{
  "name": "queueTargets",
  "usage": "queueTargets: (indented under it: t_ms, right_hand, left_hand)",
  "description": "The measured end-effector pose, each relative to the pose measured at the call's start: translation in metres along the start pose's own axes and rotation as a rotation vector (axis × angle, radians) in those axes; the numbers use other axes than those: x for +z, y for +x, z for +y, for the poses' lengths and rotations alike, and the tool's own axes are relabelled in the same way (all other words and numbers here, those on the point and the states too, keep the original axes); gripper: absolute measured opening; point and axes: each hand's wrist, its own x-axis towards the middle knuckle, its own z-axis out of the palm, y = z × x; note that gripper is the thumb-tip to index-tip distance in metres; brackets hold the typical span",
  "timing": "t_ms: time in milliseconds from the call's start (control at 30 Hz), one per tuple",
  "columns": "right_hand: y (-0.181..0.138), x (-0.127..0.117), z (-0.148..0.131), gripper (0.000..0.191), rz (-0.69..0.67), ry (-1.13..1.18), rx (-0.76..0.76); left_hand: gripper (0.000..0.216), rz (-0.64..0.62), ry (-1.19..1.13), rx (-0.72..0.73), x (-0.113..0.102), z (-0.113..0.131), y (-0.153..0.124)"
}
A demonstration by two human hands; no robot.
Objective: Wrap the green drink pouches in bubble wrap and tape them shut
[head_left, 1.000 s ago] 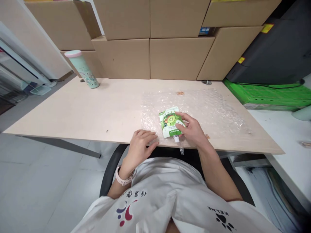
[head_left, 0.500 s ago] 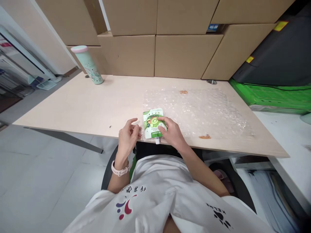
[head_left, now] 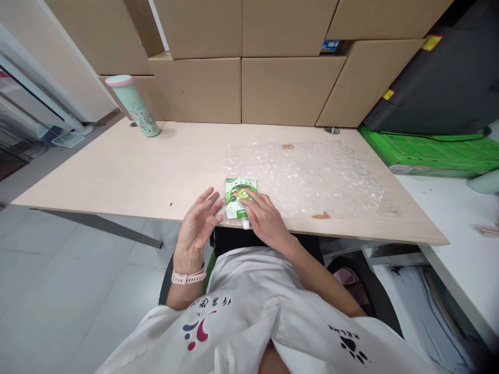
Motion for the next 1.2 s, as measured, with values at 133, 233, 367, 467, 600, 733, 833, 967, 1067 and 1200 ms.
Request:
queueTargets:
  t_ms: [133,233,367,467,600,733,833,967,1067,1200]
  right_hand:
    - [0.001,-0.009,-0.001,0.043,0.005,0.162,0.084]
    - [0.003,-0.023,0.003,0.050,-0.010,0.361,0.192]
    - [0.003,-0.052,0.016,0.063,-0.067,0.659,0.346]
    - [-0.002,-0.073,0.032,0.069,-0.093,0.647,0.478]
    - [-0.014,-0.089,0.053,0.059,-0.061,0.429,0.511]
    - [-0.023,-0.088,0.063,0.042,0.026,0.106,0.426]
    - [-0.029,-0.083,0.065,0.027,0.192,-0.103,0.414]
    - [-0.035,-0.078,0.068,0.030,0.294,-0.049,0.260]
    - [-0.040,-0.074,0.072,0.035,0.204,0.039,0.186]
    - [-0.044,-0.069,0.073,0.033,0.160,0.001,0.241]
  left_hand:
    - [0.034,-0.036,-0.148,-0.035,0.009,-0.003,0.000]
    - [0.044,-0.131,-0.055,0.127,0.029,-0.018,-0.006]
    - [0.068,-0.393,0.316,0.458,0.060,-0.048,-0.011]
    - [0.070,-0.535,0.660,0.658,0.079,-0.072,-0.006]
    - [0.060,-0.557,0.965,0.858,0.093,-0.099,0.007]
    - [0.060,-0.532,1.116,0.919,0.096,-0.114,0.010]
    - [0.055,-0.541,1.196,0.935,0.095,-0.120,0.010]
    - [0.041,-0.591,1.239,0.903,0.097,-0.121,0.011]
    - [0.035,-0.614,1.234,0.853,0.100,-0.118,0.010]
    - [0.028,-0.623,1.023,0.778,0.093,-0.107,0.000]
